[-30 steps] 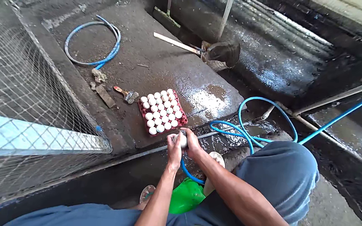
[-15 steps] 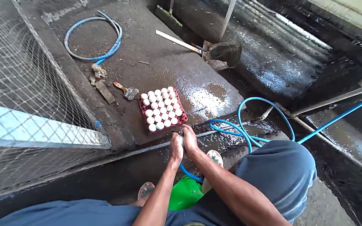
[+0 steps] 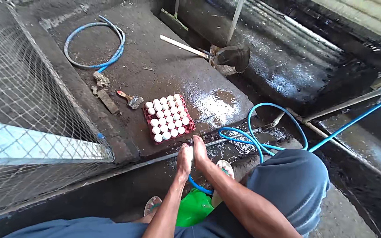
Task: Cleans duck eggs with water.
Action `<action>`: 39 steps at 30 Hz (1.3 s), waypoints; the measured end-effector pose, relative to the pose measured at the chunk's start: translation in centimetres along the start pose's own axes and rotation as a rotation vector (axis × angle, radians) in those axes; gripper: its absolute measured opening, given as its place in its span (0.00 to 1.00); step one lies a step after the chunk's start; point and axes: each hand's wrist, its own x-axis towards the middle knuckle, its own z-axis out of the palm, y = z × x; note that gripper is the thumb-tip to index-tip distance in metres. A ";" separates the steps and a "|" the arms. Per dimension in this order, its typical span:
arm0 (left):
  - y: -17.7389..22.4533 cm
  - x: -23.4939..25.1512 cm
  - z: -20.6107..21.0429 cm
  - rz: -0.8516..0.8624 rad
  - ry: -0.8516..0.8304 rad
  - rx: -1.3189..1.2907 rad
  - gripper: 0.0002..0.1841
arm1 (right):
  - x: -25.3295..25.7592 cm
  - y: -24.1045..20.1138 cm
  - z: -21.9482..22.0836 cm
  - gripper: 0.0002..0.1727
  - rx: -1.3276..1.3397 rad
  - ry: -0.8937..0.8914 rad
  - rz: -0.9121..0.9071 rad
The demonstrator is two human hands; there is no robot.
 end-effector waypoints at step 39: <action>0.9 -0.5 -1.1 -0.101 -0.008 -0.126 0.26 | -0.9 -0.3 -0.4 0.25 0.035 -0.070 -0.022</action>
